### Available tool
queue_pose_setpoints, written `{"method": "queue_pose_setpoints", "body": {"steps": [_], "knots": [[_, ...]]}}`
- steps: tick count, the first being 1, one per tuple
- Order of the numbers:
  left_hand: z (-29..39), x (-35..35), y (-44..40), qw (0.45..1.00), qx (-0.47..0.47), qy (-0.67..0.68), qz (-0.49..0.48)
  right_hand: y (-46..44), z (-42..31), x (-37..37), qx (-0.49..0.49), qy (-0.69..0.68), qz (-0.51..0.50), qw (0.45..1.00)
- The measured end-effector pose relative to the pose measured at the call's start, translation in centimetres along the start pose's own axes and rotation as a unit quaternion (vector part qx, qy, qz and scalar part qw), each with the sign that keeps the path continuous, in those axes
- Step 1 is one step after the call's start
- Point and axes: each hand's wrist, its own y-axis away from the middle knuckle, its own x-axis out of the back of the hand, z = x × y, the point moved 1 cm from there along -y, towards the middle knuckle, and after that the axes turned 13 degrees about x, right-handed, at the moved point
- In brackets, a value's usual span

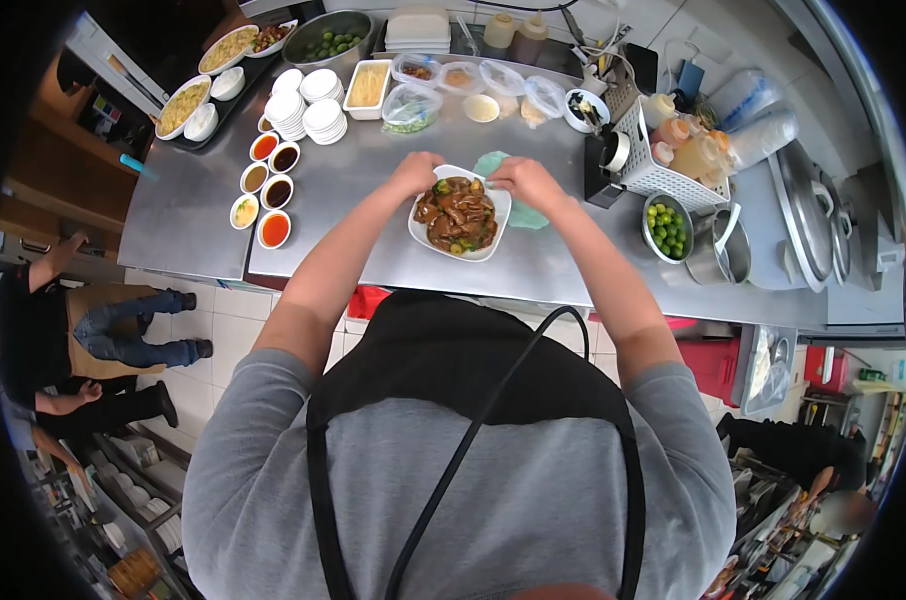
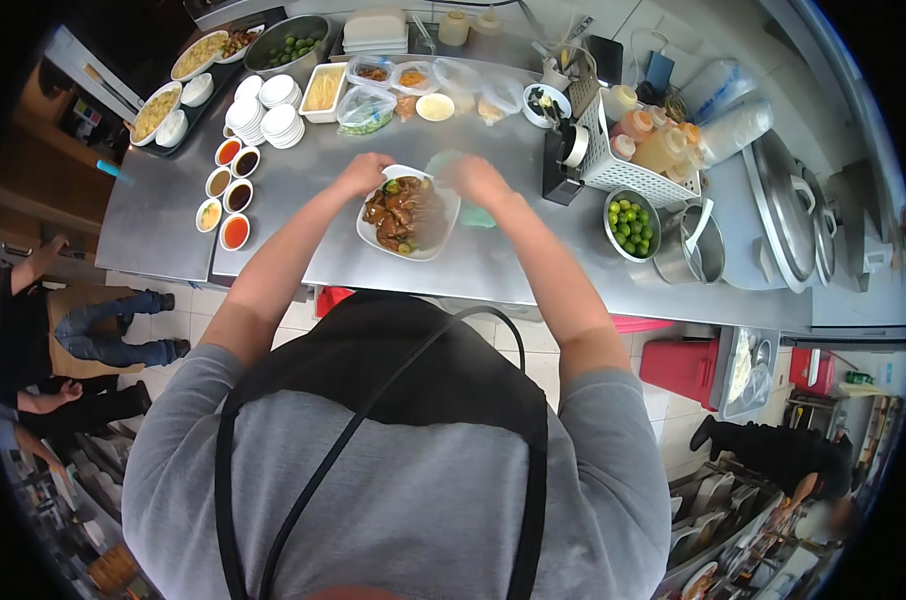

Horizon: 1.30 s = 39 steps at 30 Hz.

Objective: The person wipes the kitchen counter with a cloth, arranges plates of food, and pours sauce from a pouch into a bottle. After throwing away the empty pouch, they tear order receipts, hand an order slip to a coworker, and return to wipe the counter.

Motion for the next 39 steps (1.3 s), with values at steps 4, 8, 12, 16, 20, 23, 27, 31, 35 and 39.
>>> {"method": "queue_pose_setpoints", "body": {"steps": [4, 8, 12, 16, 20, 23, 27, 31, 35, 39], "knots": [[-0.4, -0.3, -0.4, 0.996, -0.057, -0.062, 0.037, 0.3, -1.5, 0.0, 0.063, 0.104, -0.022, 0.992], [-0.2, 0.0, -0.1, 0.999, -0.033, -0.029, 0.004, 0.6, -1.9, 0.7, 0.106, 0.14, -0.094, 0.98], [-0.2, 0.2, 0.1, 0.998, -0.044, -0.034, 0.013, 0.3, -2.3, 0.9, 0.044, 0.136, -0.122, 0.982], [-0.2, 0.1, 0.0, 0.998, -0.052, -0.031, 0.022, -0.2, -2.4, 0.9, -0.039, 0.152, -0.15, 0.976], [-0.7, 0.0, 0.7, 1.0, -0.009, 0.02, 0.015, 0.5, -2.2, 4.4, -0.156, -0.056, -0.259, 0.952], [-2.0, 0.2, 2.0, 0.998, 0.001, 0.05, 0.04, 3.9, 0.0, 5.3, -0.229, -0.168, -0.114, 0.952], [-3.5, -0.2, 3.7, 0.984, 0.065, 0.165, 0.017, 8.4, -0.6, -0.1, -0.151, 0.13, 0.113, 0.973], [-3.7, -0.9, 5.9, 0.965, 0.108, 0.237, 0.028, 9.4, -0.8, -1.5, -0.135, 0.259, 0.143, 0.946], [-4.7, -0.5, 6.0, 0.97, 0.11, 0.217, 0.004, 9.1, -1.2, 0.7, -0.35, 0.084, 0.158, 0.919], [-4.9, 1.6, 7.0, 0.974, 0.116, 0.191, -0.036, 10.8, 1.3, 4.4, -0.227, -0.168, 0.258, 0.924]]}}
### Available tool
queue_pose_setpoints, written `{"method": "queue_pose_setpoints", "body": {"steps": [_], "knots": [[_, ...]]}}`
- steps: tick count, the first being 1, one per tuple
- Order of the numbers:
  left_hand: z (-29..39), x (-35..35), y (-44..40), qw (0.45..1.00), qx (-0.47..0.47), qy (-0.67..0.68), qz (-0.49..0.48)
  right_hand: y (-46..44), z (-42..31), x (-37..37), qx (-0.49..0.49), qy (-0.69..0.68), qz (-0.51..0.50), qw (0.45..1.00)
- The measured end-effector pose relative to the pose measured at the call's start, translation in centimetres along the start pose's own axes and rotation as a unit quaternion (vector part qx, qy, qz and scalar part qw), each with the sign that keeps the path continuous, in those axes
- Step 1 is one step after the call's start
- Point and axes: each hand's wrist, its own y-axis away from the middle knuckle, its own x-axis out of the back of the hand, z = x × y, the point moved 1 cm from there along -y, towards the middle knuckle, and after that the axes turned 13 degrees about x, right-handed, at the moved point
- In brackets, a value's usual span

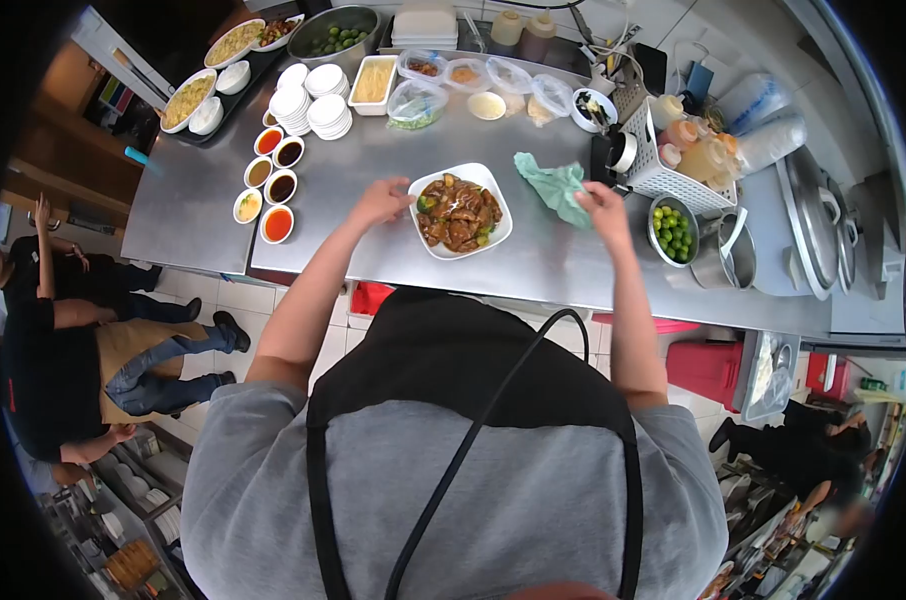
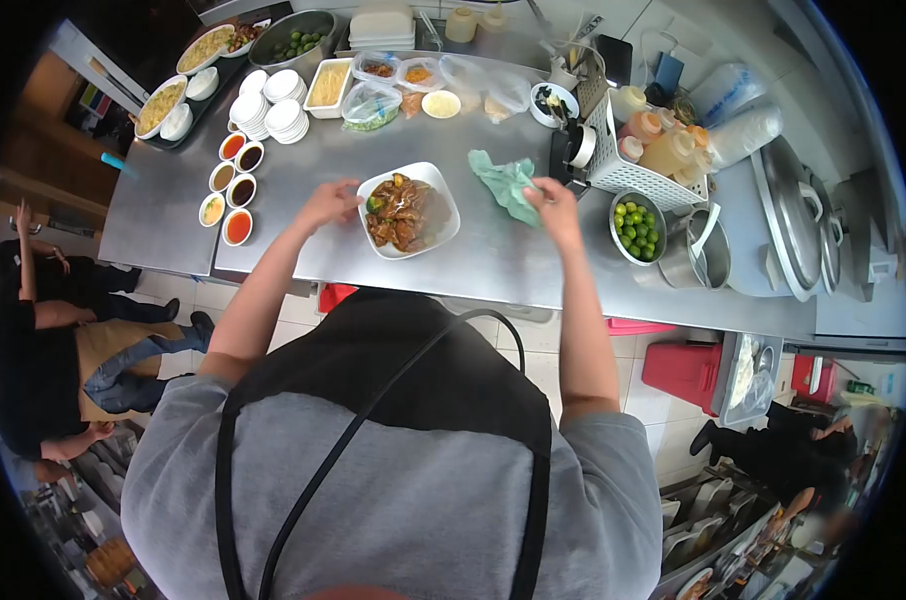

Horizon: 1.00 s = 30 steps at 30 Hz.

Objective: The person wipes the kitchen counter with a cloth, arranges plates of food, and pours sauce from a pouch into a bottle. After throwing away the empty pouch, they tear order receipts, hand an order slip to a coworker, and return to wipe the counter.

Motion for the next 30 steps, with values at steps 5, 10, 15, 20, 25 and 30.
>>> {"method": "queue_pose_setpoints", "body": {"steps": [5, 10, 15, 20, 25, 30], "knots": [[2.1, 2.0, -1.7, 0.996, -0.063, -0.038, 0.054, -2.3, -2.2, 3.8, 0.001, -0.021, -0.003, 1.0], [7.1, -1.1, -5.4, 0.959, -0.219, -0.179, 0.016, -4.8, -4.4, -2.3, 0.031, 0.203, -0.093, 0.974], [11.8, -4.6, -6.0, 0.899, -0.179, -0.397, -0.049, -6.6, -3.3, -10.7, 0.067, 0.085, -0.164, 0.981], [11.3, -5.3, -7.0, 0.863, -0.223, -0.453, 0.013, -7.0, -4.7, -12.2, 0.061, -0.002, -0.191, 0.98], [10.6, -5.0, -5.4, 0.876, -0.225, -0.425, 0.043, -6.4, -5.3, -12.3, 0.073, 0.2, -0.184, 0.96], [9.9, -4.7, -4.7, 0.884, -0.205, -0.417, 0.059, -4.4, -4.5, -9.9, -0.013, 0.138, -0.267, 0.954]]}}
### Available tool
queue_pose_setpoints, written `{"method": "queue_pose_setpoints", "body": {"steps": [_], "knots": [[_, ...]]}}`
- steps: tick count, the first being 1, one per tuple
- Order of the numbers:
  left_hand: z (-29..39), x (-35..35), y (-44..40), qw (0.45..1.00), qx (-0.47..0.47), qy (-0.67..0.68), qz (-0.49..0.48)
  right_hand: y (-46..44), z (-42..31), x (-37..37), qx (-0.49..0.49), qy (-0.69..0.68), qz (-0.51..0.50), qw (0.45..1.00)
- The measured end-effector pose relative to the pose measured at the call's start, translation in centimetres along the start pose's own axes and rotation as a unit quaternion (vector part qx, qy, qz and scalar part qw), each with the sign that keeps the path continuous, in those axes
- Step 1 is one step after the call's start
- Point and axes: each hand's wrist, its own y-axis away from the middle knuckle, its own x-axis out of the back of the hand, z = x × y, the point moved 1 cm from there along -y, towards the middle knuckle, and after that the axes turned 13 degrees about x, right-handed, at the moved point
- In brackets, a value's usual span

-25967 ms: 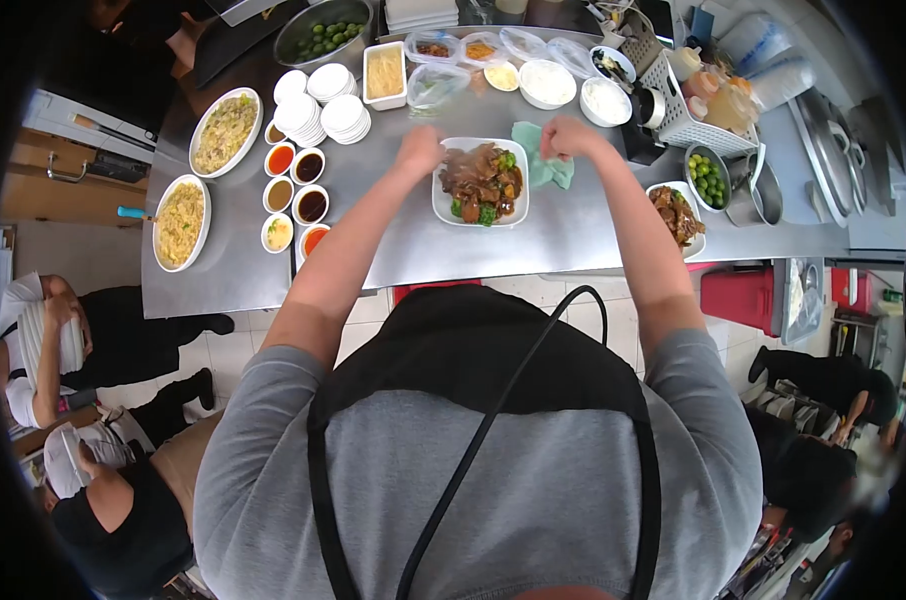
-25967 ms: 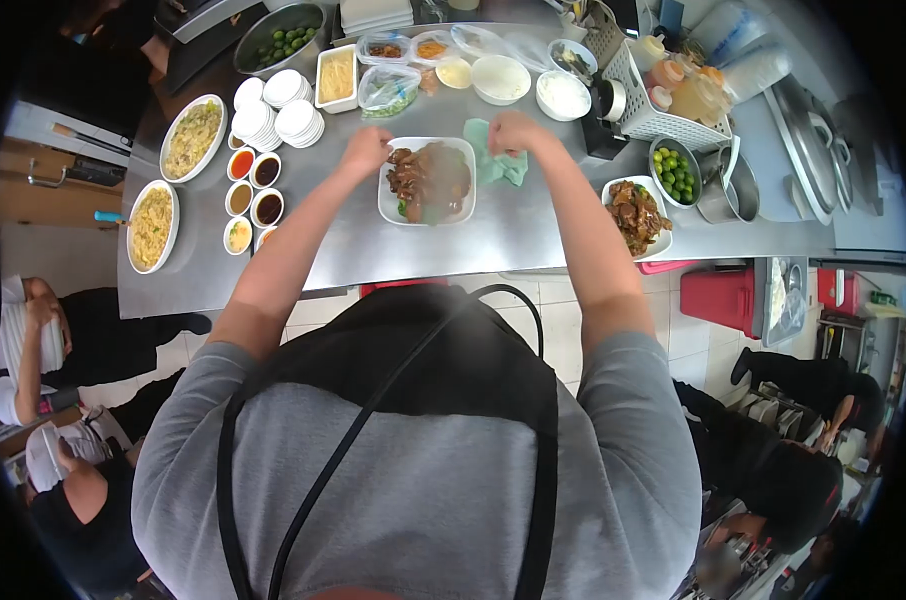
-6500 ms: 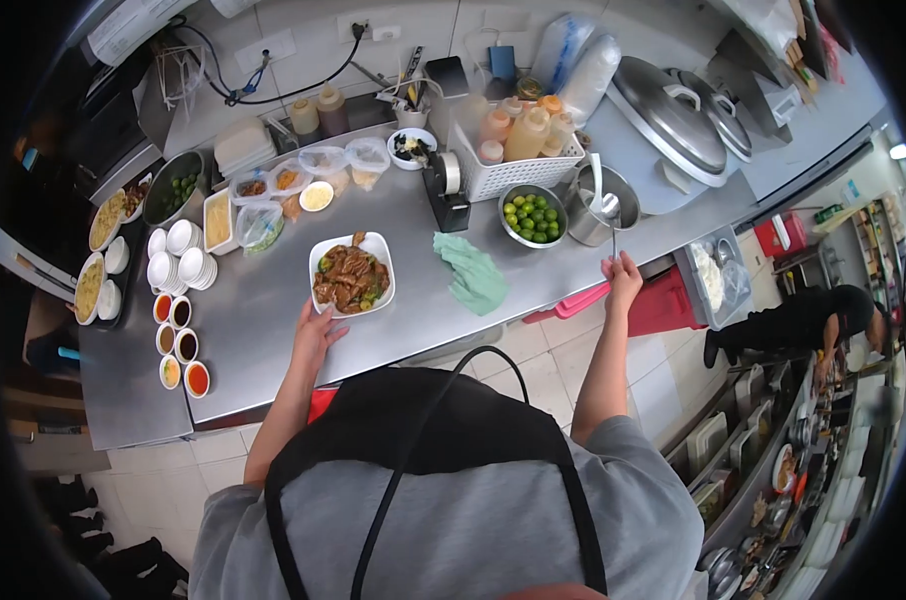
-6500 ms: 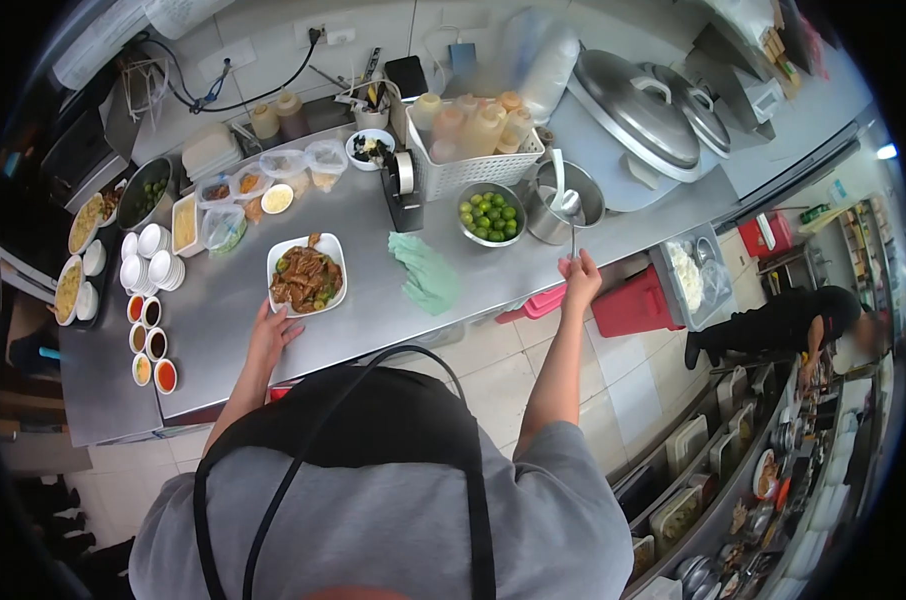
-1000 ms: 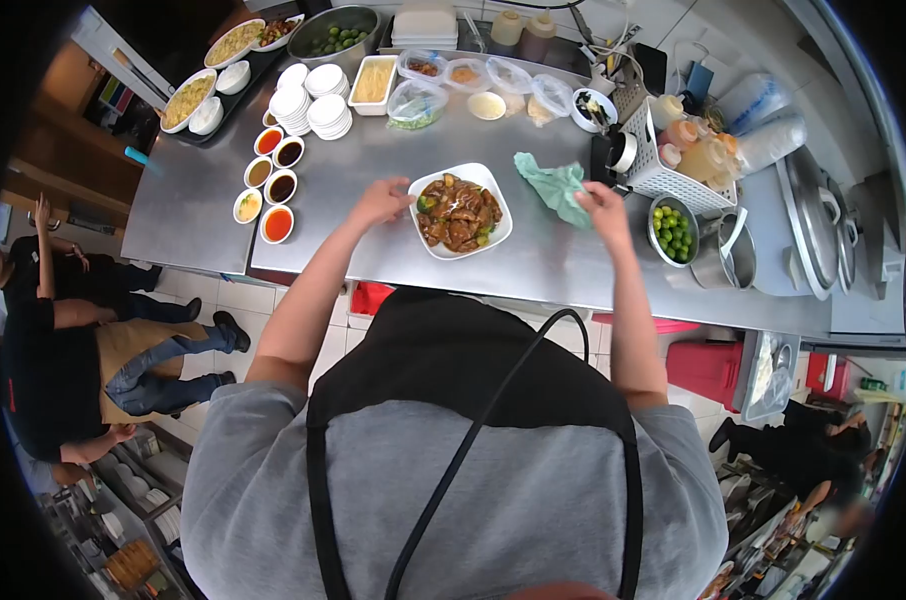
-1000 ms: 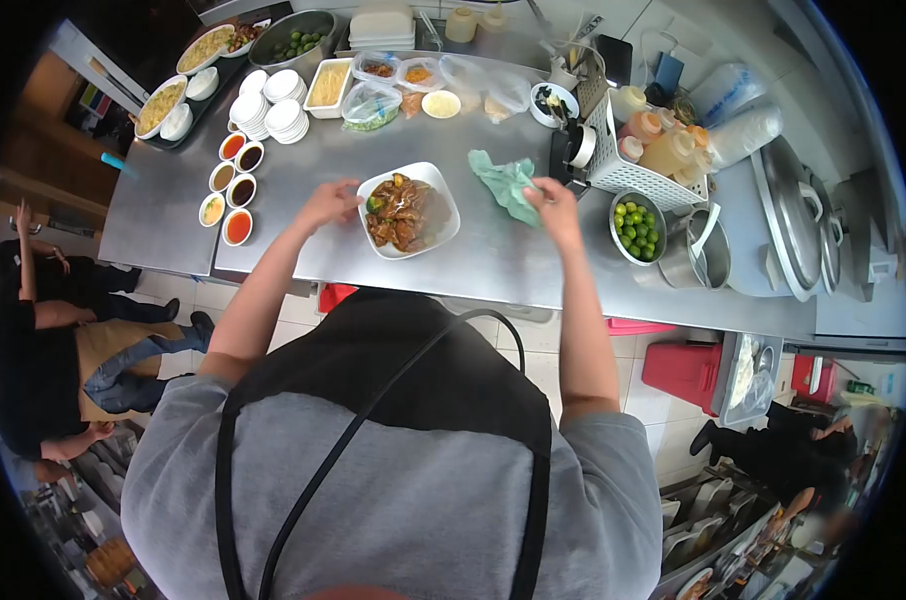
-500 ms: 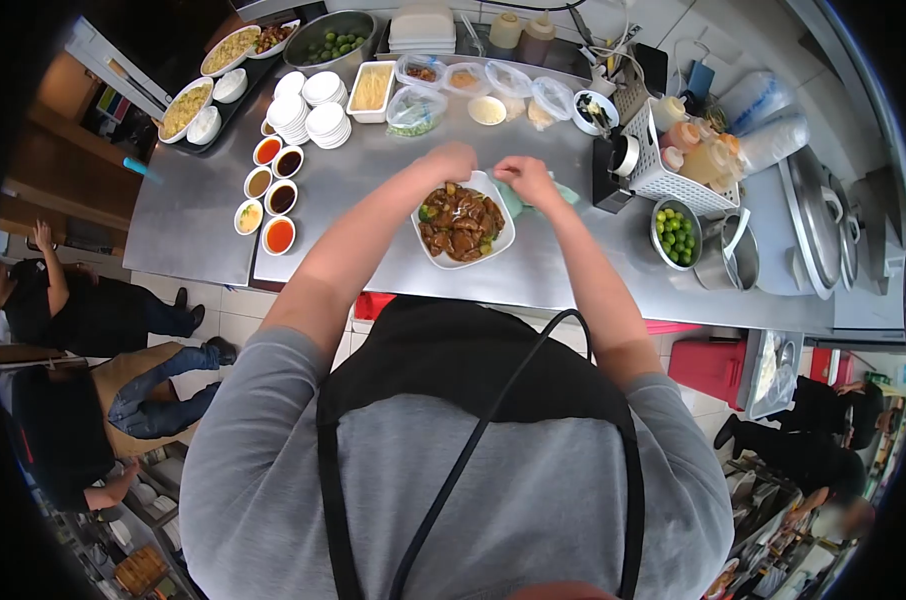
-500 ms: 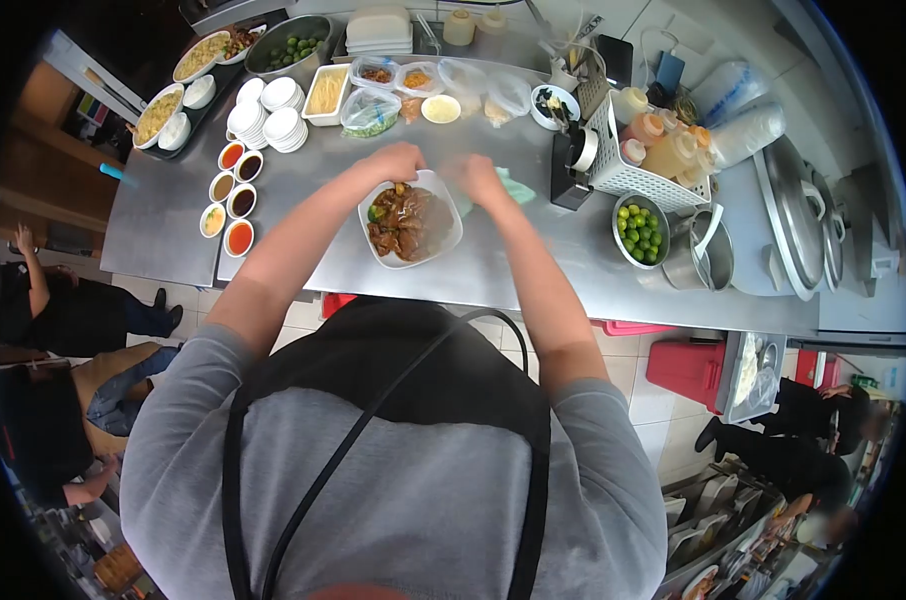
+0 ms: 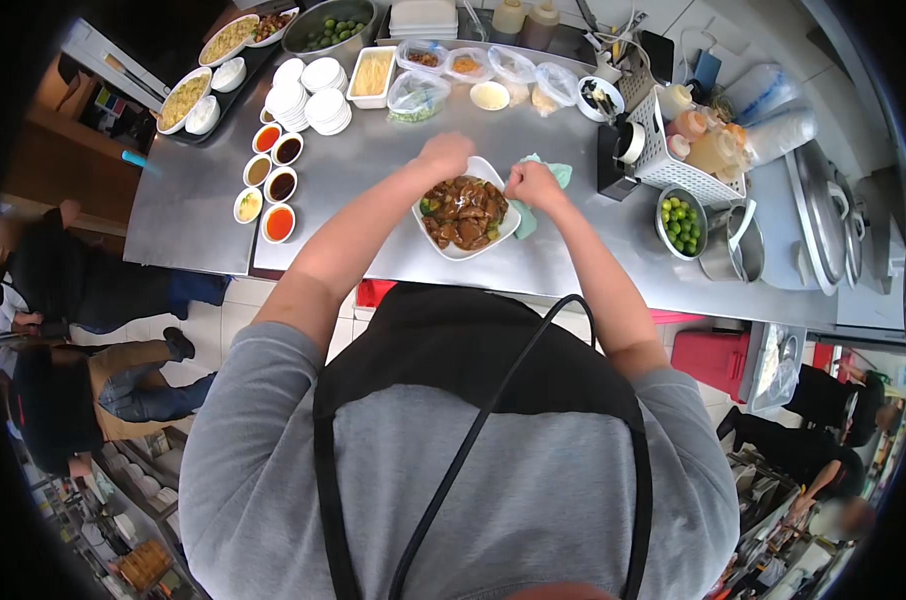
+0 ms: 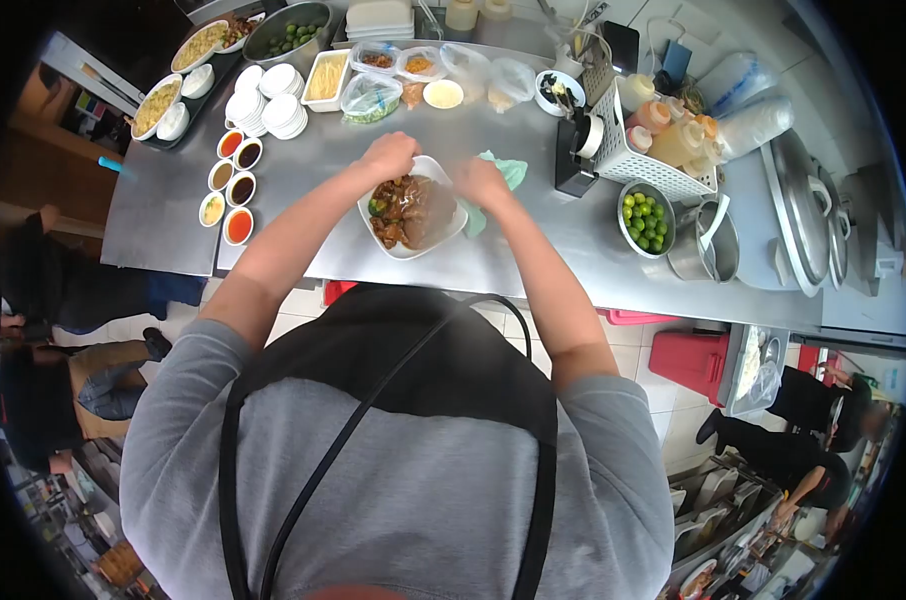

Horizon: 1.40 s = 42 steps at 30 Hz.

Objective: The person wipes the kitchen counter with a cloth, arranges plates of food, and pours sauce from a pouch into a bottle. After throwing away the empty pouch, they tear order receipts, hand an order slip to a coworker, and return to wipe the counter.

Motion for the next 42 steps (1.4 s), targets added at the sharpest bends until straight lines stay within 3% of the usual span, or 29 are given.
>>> {"method": "queue_pose_setpoints", "body": {"steps": [5, 7, 10, 12, 13, 15, 16, 17, 19, 21, 23, 25, 28, 29, 30, 31, 32, 33, 35, 36, 39, 40, 41, 42], "knots": [[-0.9, -0.7, 0.3, 0.999, 0.042, 0.024, 0.015, 4.3, -0.8, 0.7, -0.052, 0.027, -0.047, 0.997], [-2.7, -0.9, 0.8, 0.999, 0.026, 0.034, 0.019, 6.4, -0.7, 1.7, -0.044, -0.143, -0.113, 0.982], [-6.6, -1.9, 2.3, 0.994, 0.04, 0.103, 0.009, 8.8, 0.2, 5.3, -0.046, -0.261, -0.059, 0.962], [-9.0, -2.5, 4.7, 0.943, 0.145, 0.272, -0.122, 8.7, 2.5, 6.6, -0.039, -0.339, 0.122, 0.932], [-9.4, -3.1, 6.3, 0.898, 0.182, 0.38, -0.129, 8.2, 2.8, 6.4, -0.038, -0.34, 0.126, 0.931], [-9.4, -4.2, 9.6, 0.772, 0.225, 0.575, -0.151, 7.2, 3.6, 5.4, 0.052, -0.098, 0.373, 0.921], [-9.3, -4.5, 11.0, 0.695, 0.232, 0.66, -0.167, 6.7, 4.9, 4.0, 0.09, 0.016, 0.321, 0.943], [-9.1, -4.8, 12.1, 0.688, 0.236, 0.667, -0.161, 6.1, 6.2, 1.5, 0.089, 0.015, 0.325, 0.941], [-9.3, -6.0, 13.6, 0.67, 0.245, 0.69, -0.126, 4.5, 8.0, -3.0, -0.019, 0.231, 0.173, 0.957], [-9.3, -5.7, 15.6, 0.632, 0.238, 0.733, -0.081, 2.1, 9.0, -3.2, -0.022, 0.232, 0.173, 0.957], [-11.1, -5.3, 17.2, 0.634, 0.252, 0.727, -0.082, -0.9, 9.2, -3.0, -0.071, 0.234, 0.217, 0.945], [-13.2, -4.6, 18.6, 0.635, 0.27, 0.72, -0.074, -3.4, 6.6, -3.8, -0.056, 0.292, 0.181, 0.938], [-14.1, -1.6, 19.7, 0.623, 0.276, 0.732, -0.024, -4.7, -1.2, -10.4, 0.167, 0.207, 0.2, 0.943], [-14.5, -1.2, 19.7, 0.618, 0.275, 0.736, -0.012, -4.1, -7.1, -10.4, 0.157, 0.219, 0.036, 0.962], [-14.3, -0.4, 19.4, 0.622, 0.253, 0.741, 0.0, -0.7, -12.2, -9.3, 0.169, -0.194, 0.077, 0.963], [-14.4, 0.1, 18.9, 0.622, 0.25, 0.742, 0.001, 0.0, -13.0, -13.5, 0.317, -0.113, 0.154, 0.929], [-14.4, 0.5, 18.4, 0.621, 0.238, 0.747, 0.009, 1.2, -14.7, -14.4, 0.407, 0.035, 0.062, 0.91], [-14.3, 0.8, 17.8, 0.621, 0.225, 0.75, 0.015, 1.8, -13.6, -18.2, 0.455, 0.096, 0.016, 0.885], [-15.1, 0.5, 16.4, 0.621, 0.209, 0.755, 0.006, 3.7, -12.6, -14.7, 0.403, 0.14, -0.056, 0.903], [-16.2, -0.3, 15.7, 0.616, 0.21, 0.759, 0.005, 4.9, -10.4, -14.1, 0.376, 0.129, 0.011, 0.918], [-17.1, -1.3, 14.4, 0.613, 0.211, 0.761, -0.009, 11.0, -1.9, -9.5, 0.146, 0.12, 0.054, 0.98], [-16.8, -1.2, 14.4, 0.614, 0.213, 0.76, -0.011, 14.3, 0.0, -6.0, 0.128, 0.261, 0.075, 0.954], [-16.7, -0.9, 14.5, 0.616, 0.214, 0.758, -0.01, 17.6, 6.9, -6.7, 0.045, 0.319, 0.144, 0.936], [-17.1, -1.1, 14.4, 0.614, 0.222, 0.757, -0.017, 21.2, 9.1, -3.5, -0.046, 0.281, 0.187, 0.94]]}}
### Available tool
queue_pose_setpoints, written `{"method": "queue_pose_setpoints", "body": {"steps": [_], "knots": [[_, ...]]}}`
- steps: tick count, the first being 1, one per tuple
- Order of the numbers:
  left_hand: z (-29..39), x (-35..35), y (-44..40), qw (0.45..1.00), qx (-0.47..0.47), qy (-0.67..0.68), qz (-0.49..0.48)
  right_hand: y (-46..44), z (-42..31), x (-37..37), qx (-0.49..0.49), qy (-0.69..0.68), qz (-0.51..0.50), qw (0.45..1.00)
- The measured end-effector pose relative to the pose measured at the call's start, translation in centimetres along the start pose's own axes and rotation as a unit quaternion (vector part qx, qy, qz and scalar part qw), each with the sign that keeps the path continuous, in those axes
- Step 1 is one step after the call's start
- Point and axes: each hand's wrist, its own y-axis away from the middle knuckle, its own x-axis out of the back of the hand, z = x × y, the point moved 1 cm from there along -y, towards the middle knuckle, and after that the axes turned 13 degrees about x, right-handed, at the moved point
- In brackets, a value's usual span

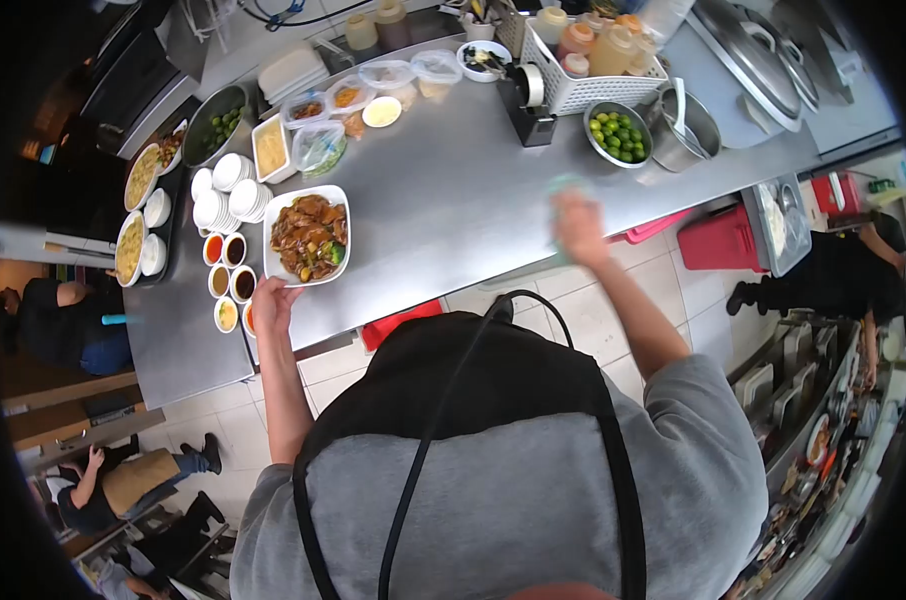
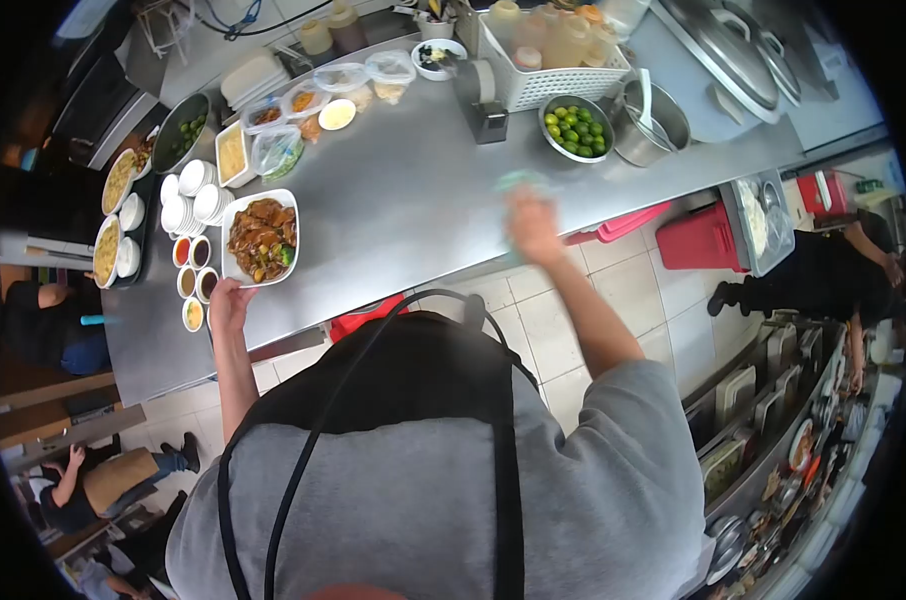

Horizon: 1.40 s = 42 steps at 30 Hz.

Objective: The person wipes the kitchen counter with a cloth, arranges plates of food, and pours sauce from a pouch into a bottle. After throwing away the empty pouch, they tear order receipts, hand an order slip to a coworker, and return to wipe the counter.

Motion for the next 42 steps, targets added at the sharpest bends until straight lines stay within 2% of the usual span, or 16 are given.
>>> {"method": "queue_pose_setpoints", "body": {"steps": [2, 3, 5, 8, 12, 17, 21, 25, 26, 28, 29, 31, 34, 35, 37, 42], "knots": [[-0.2, 0.3, 0.2, 1.0, 0.006, 0.004, -0.001, 4.8, 9.1, 1.9, -0.273, 0.014, -0.071, 0.959], [-0.2, 0.6, 0.3, 1.0, 0.008, 0.011, 0.002, 8.5, 14.7, -0.4, -0.263, 0.153, -0.032, 0.952], [-0.6, 1.6, 0.0, 1.0, 0.014, 0.009, -0.003, 9.3, 17.0, 2.0, -0.45, 0.099, -0.061, 0.885], [-0.4, 2.9, 0.8, 1.0, 0.005, 0.013, 0.004, 7.0, 15.8, -0.1, -0.477, 0.125, -0.028, 0.869], [-0.6, 3.8, 3.3, 1.0, 0.0, 0.019, 0.01, 1.5, 3.8, -2.7, -0.092, 0.014, 0.128, 0.987], [-1.1, 5.0, 5.0, 0.999, -0.018, 0.041, 0.013, -2.1, -12.1, -1.0, 0.06, -0.109, 0.008, 0.992], [-1.1, 6.7, 4.5, 0.999, -0.011, 0.04, 0.012, 0.9, -4.8, -1.8, 0.036, -0.064, 0.049, 0.996], [-0.5, 7.3, 3.9, 0.999, -0.023, 0.034, 0.018, 10.4, 9.7, -2.2, -0.225, -0.029, 0.112, 0.967], [-0.4, 7.3, 3.7, 0.999, -0.029, 0.031, 0.013, 10.2, 9.3, 2.6, -0.444, -0.183, 0.122, 0.868], [-0.1, 7.4, 3.9, 0.999, -0.033, 0.033, 0.013, 10.5, 9.7, 6.4, -0.606, -0.063, 0.098, 0.787], [0.3, 7.3, 4.0, 0.999, -0.03, 0.032, -0.003, 11.1, 11.0, 5.7, -0.579, -0.027, 0.186, 0.793], [0.9, 7.3, 4.5, 0.999, -0.033, 0.04, 0.001, 9.1, 10.9, 5.4, -0.476, -0.178, 0.31, 0.804], [1.9, 7.1, 5.7, 0.999, -0.04, 0.031, -0.018, 2.6, 6.5, 3.7, -0.251, -0.164, 0.233, 0.925], [2.2, 6.9, 6.2, 0.998, -0.045, 0.041, -0.014, 0.9, 5.6, 1.6, -0.237, -0.177, 0.23, 0.927], [2.6, 7.4, 7.1, 0.997, -0.049, 0.066, 0.004, -2.6, 2.9, -2.4, -0.229, 0.062, 0.031, 0.971], [1.7, 10.8, 9.5, 0.993, -0.065, 0.087, 0.046, -15.2, -8.6, -4.0, -0.003, -0.025, 0.083, 0.996]]}}
